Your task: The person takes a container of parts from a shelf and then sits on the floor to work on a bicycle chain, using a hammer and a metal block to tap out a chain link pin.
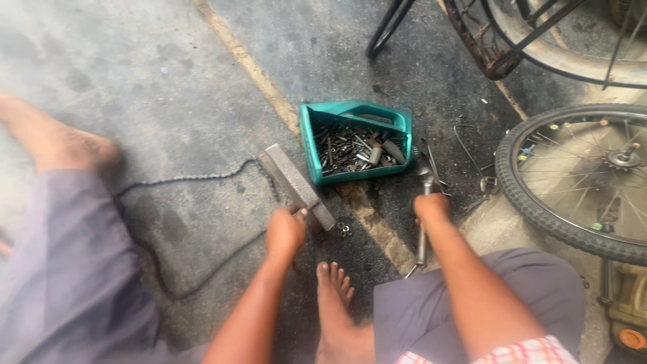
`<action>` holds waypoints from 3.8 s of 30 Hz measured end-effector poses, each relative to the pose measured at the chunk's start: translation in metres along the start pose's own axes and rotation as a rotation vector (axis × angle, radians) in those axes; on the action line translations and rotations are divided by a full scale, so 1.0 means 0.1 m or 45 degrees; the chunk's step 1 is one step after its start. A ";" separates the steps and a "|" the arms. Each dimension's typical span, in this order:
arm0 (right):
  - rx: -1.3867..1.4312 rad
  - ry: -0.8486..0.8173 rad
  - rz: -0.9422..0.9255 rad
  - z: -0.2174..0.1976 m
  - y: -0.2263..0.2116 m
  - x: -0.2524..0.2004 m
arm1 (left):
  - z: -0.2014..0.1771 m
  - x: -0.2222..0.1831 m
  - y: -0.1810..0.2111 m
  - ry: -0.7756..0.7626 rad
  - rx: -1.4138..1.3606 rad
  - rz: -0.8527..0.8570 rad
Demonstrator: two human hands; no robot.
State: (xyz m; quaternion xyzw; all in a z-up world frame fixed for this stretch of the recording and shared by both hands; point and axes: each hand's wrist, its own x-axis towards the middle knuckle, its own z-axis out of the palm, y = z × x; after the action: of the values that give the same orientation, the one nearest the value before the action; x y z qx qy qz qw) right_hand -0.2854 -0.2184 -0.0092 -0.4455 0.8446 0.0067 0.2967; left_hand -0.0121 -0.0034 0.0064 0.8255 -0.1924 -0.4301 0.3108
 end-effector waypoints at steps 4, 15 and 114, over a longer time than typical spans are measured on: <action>0.460 -0.168 -0.128 -0.16 -0.10 -0.39 | 0.04 0.00 -0.03 0.026 0.038 0.022; -0.435 -0.461 -1.167 0.01 -0.32 -2.13 | -0.04 -0.20 0.19 0.049 0.078 -0.041; -0.990 -0.538 -1.356 0.36 -1.77 -0.73 | -0.04 -0.09 0.23 -0.092 0.141 -0.108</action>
State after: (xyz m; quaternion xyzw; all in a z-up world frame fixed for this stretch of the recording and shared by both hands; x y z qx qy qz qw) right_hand -0.1026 -0.2606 0.0423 -0.8627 0.3714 0.2490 0.2364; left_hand -0.0148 -0.0134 0.0291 0.8328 -0.1917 -0.4610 0.2391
